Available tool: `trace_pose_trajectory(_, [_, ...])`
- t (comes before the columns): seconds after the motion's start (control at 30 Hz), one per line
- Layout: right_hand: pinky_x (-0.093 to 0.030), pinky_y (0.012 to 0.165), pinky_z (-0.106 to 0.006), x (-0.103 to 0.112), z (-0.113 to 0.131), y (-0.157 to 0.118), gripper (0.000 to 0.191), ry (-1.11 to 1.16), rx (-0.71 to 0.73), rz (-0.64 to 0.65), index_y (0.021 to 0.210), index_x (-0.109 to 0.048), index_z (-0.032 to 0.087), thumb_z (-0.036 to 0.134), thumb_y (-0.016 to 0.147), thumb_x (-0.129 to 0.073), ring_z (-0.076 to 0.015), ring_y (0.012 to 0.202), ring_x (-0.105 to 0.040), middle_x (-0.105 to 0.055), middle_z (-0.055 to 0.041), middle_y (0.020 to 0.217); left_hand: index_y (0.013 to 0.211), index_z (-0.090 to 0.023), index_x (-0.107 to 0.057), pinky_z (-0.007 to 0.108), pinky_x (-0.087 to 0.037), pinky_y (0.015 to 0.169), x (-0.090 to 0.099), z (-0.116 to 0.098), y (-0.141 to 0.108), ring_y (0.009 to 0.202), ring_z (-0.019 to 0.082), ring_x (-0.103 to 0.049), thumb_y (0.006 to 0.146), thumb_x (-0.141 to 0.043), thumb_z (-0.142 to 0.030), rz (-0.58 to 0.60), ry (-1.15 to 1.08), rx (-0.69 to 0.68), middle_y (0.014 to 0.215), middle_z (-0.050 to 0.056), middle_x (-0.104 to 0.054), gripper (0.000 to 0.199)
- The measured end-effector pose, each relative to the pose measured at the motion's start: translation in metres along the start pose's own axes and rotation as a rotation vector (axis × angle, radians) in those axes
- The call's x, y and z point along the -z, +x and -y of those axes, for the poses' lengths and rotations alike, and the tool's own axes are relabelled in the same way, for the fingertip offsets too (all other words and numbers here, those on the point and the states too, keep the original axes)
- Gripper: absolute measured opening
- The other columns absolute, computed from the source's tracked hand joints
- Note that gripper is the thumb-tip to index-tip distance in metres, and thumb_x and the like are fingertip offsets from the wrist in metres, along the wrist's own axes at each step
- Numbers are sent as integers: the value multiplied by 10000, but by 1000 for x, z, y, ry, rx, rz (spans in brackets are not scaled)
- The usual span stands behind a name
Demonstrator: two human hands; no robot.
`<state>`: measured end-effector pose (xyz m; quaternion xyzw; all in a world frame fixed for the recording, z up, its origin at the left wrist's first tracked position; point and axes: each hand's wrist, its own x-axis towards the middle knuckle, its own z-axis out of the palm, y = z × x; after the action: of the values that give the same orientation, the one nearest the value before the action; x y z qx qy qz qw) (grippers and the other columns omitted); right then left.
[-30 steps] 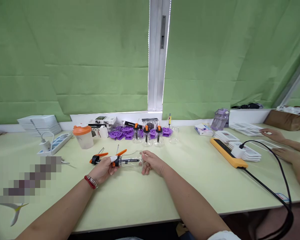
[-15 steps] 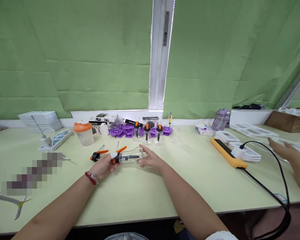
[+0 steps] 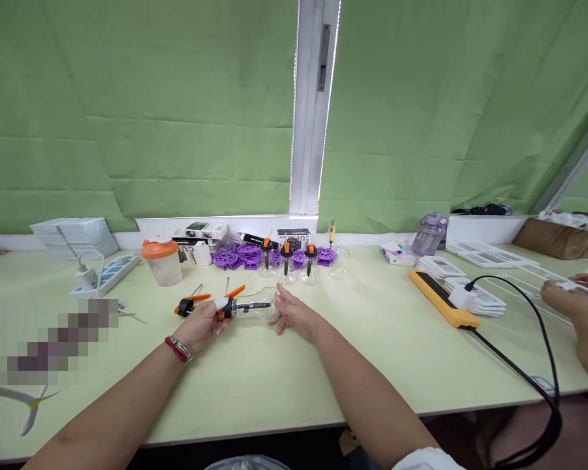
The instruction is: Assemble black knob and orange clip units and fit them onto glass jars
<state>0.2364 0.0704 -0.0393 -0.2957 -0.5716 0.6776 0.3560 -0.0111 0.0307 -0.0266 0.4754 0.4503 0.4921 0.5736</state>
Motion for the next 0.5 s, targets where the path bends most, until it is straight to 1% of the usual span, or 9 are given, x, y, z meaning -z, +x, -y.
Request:
trace_pose_trajectory(0.07, [-533,622,-300,-1,4,-3,721,39,15,51,1374,-305,292,432,765,-664,-178,783,-674,-592,-74,1099,690,-106,-574,178,-325,366,0,0,0,423,64,-471,782,-570,-417,-7,4,6,617,48,-607,324])
trace_pose_trajectory(0.1, [-530,613,-295,-1,4,-4,728,36,10,61,1381,-289,296,432,769,-659,-174,750,-678,-598,-67,1074,694,-108,-571,177,-324,366,0,1,0,422,64,-473,778,-574,-413,-9,2,10,613,44,-606,317])
trace_pose_trajectory(0.13, [-518,570,-279,-1,3,-3,692,20,-3,56,1371,-311,275,469,786,-625,-168,695,-677,-616,-63,1011,701,-111,-566,178,-324,366,0,1,0,423,67,-479,771,-581,-409,-12,-4,14,610,40,-604,306])
trace_pose_trajectory(0.2, [-459,451,-240,-1,-1,0,618,-37,-42,14,1298,-410,200,588,824,-495,-154,563,-646,-635,-57,838,723,-119,-557,178,-327,366,-1,1,0,426,74,-492,755,-599,-399,-16,-19,28,601,27,-599,285])
trace_pose_trajectory(0.27, [-384,370,-214,0,-7,5,654,-114,-68,-50,1175,-509,137,675,826,-380,-138,478,-596,-623,-56,719,742,-125,-551,180,-328,366,-1,2,0,427,79,-499,747,-607,-395,-17,-27,38,595,19,-597,276])
trace_pose_trajectory(0.3, [-367,360,-209,0,-10,7,674,-150,-72,-79,1119,-540,118,694,820,-358,-132,470,-581,-617,-60,697,744,-126,-551,180,-327,366,-1,2,0,427,79,-500,748,-606,-397,-15,-28,39,599,20,-600,277])
trace_pose_trajectory(0.37, [-395,392,-215,1,-11,8,666,-194,-52,-116,1068,-573,108,692,814,-377,-128,514,-579,-614,-71,727,735,-123,-554,181,-326,367,0,2,1,429,78,-498,755,-598,-402,-10,-22,34,608,30,-607,283])
trace_pose_trajectory(0.4, [-427,430,-225,1,-10,8,644,-195,-28,-127,1084,-575,118,677,814,-403,-127,552,-584,-611,-74,770,724,-121,-557,182,-325,368,0,2,1,429,77,-495,758,-594,-402,-15,-17,30,608,34,-608,286])
trace_pose_trajectory(0.5, [-504,594,-276,1,-1,2,584,-140,56,-107,1257,-486,225,564,789,-570,-122,669,-605,-570,-60,965,691,-117,-569,184,-326,372,2,0,0,437,76,-486,767,-588,-399,-28,-3,15,599,39,-600,292])
